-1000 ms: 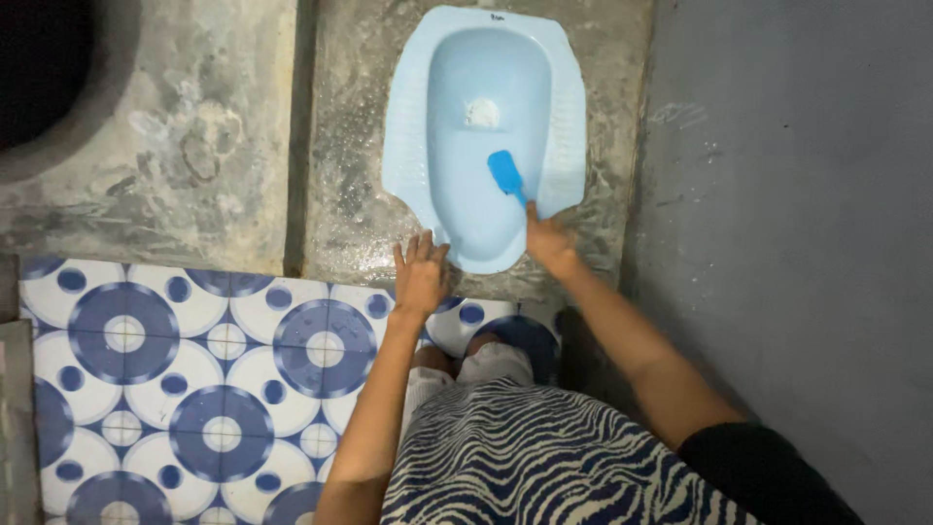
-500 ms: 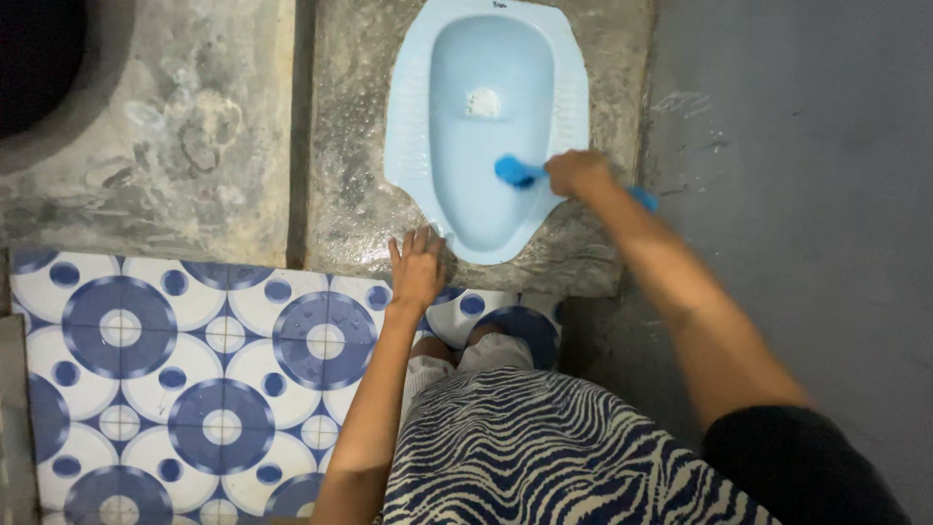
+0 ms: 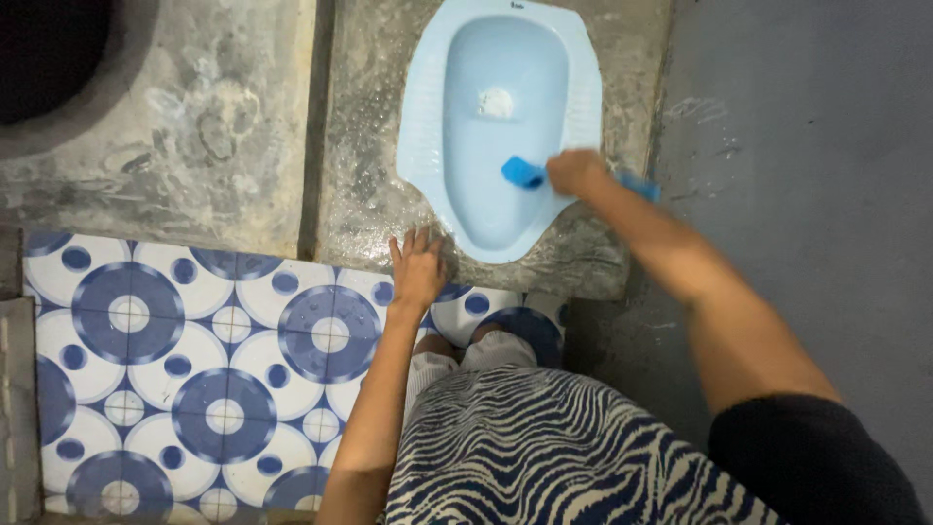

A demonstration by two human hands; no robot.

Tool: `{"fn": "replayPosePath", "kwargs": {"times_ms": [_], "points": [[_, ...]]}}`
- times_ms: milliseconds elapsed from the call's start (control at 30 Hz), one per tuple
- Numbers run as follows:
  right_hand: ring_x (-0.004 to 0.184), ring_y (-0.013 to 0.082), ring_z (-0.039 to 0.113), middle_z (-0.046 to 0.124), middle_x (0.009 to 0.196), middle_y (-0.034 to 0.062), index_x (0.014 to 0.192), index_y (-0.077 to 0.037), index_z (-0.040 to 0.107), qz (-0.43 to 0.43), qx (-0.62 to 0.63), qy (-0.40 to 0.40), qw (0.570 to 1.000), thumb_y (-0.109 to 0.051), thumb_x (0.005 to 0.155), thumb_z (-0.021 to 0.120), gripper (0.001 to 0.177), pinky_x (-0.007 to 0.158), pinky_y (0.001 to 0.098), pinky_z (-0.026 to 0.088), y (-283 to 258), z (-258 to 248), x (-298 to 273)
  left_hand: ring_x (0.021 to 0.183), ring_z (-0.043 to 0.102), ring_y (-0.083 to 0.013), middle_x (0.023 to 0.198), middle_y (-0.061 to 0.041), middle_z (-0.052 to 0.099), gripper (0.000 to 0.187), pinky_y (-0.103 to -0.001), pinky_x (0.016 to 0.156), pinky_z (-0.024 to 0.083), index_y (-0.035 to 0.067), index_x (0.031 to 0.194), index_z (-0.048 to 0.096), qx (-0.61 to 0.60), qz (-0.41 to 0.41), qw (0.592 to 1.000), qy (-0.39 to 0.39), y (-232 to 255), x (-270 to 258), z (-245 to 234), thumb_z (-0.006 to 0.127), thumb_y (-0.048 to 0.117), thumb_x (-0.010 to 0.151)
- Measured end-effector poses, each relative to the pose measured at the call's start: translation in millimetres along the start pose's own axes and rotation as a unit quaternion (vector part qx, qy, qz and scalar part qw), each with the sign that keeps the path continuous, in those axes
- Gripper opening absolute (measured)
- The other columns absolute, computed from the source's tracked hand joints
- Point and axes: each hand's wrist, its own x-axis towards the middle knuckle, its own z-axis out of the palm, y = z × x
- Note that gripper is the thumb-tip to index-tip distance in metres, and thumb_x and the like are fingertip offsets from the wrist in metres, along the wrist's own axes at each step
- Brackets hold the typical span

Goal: The person scrubs a squat toilet with a blue toilet brush, focusing on the inner basin and rim. The person repeatedly dips the brush into the water and scrubs different areas of the toilet.

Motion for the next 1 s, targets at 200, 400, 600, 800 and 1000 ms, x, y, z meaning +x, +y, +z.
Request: {"fn": "replayPosePath", "kwargs": {"times_ms": [200,400,600,800,1000], "points": [[0.111,0.0344,0.068,0.071,0.117,0.0125,0.128,-0.019,0.068,-0.123,0.021,-0.114,0.986,-0.012,0.086,0.056,0.044,0.091,0.0487,0.057,-47.8,7.5,-50.3,0.143,0.035,-0.0367,0.15,-0.015,0.047,0.05,-0.065,0.118,0.018,0.01,0.131,0.064,-0.005,-0.001,1.0,0.003,-15.5,-4.6,2.9,0.069,0.024,0.083],[0.093,0.0457,0.07,0.073,0.097,0.0266,0.146,-0.006,0.05,-0.049,0.271,0.093,0.957,-0.016,0.098,0.047,0.049,0.083,0.0588,0.053,-71.7,85.1,4.2,0.144,0.036,-0.0369,0.152,-0.016,0.046,0.045,-0.064,0.118,0.019,0.011,0.128,0.065,0.034,0.005,0.999,0.004,-34.3,-5.0,-9.5,0.069,0.025,0.085],[0.085,0.0511,0.067,0.069,0.087,0.0317,0.15,0.002,0.041,-0.079,0.383,0.215,0.895,-0.019,0.1,0.052,0.055,0.081,0.0577,0.052,-106.8,149.9,63.7,0.143,0.037,-0.0381,0.151,-0.016,0.047,0.046,-0.065,0.119,0.02,0.012,0.131,0.065,0.014,-0.015,1.0,0.019,-48.5,-9.0,-14.7,0.067,0.022,0.086],[0.07,0.0437,0.069,0.067,0.077,0.0272,0.149,-0.017,0.047,-0.114,0.417,0.233,0.871,-0.028,0.101,0.055,0.05,0.066,0.0532,0.054,-85.7,174.0,-69.6,0.145,0.036,-0.0357,0.152,-0.014,0.046,0.046,-0.065,0.12,0.018,0.011,0.129,0.064,-0.01,-0.033,0.999,-0.012,-52.5,-2.2,7.6,0.068,0.024,0.085],[0.056,0.0493,0.062,0.062,0.062,0.0275,0.156,-0.014,0.038,-0.098,0.351,0.202,0.909,-0.027,0.103,0.047,0.055,0.059,0.0609,0.05,-122.5,124.0,-107.2,0.145,0.037,-0.0346,0.152,-0.014,0.046,0.044,-0.065,0.119,0.019,0.011,0.127,0.065,-0.035,-0.031,0.999,0.006,-54.7,-1.0,8.7,0.068,0.023,0.085]]}}
